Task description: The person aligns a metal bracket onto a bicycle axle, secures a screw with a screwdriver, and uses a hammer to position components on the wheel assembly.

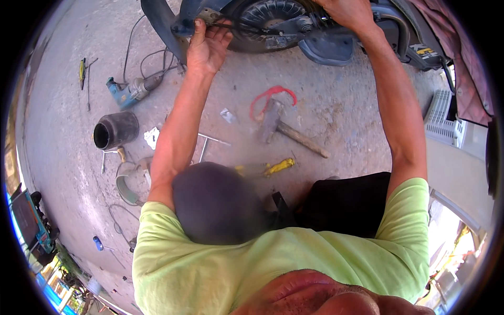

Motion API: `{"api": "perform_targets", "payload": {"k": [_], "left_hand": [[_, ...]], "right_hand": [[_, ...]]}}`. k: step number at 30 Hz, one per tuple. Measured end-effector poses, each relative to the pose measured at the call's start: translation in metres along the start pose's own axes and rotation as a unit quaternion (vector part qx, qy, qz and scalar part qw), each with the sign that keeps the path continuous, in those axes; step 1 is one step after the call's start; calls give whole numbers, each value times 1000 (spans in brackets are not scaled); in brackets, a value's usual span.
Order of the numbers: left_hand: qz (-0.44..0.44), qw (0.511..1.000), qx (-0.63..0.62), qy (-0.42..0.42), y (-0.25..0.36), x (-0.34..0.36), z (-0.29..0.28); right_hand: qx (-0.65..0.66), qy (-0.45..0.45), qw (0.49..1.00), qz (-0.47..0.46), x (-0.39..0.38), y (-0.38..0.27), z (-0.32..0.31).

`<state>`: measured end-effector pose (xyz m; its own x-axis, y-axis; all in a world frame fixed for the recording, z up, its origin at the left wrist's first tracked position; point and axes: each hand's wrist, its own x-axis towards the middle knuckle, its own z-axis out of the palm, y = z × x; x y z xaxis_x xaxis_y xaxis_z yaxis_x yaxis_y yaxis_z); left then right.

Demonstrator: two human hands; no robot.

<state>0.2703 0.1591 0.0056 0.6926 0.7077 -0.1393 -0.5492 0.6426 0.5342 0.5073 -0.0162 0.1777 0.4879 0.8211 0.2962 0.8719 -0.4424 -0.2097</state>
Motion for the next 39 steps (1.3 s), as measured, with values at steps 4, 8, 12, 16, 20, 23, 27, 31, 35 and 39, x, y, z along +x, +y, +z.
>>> {"api": "perform_targets", "payload": {"k": [4,8,12,16,20,23,27,31,35,39], "left_hand": [[7,999,31,10,2,-5,3],[-2,1000,24,-19,2,2,-8],[-2,1000,21,-9,1,-2,-5],[10,1000,23,-18,-1,-5,-1],[10,999,32,-15,2,-6,0],[-3,999,26,-29,3,-7,-1],[-29,1000,1,-3,-7,-12,16],[-47,999,-8,9,-9,-20,41],[-32,999,12,15,-14,-18,44],[-15,1000,-4,7,-20,-17,47]], "right_hand": [[-40,37,998,-15,-4,-1,5],[-61,42,996,-53,-6,-1,10],[-81,47,993,-69,-6,1,14],[-90,44,992,-73,-9,2,16],[-87,64,990,-86,-7,-1,19],[-91,77,988,-97,-7,-1,21],[-100,82,987,-95,-8,-3,20],[-101,83,987,-90,-8,-5,21],[-117,70,985,-107,-8,1,23],[-142,50,983,-105,-8,10,30]]}}
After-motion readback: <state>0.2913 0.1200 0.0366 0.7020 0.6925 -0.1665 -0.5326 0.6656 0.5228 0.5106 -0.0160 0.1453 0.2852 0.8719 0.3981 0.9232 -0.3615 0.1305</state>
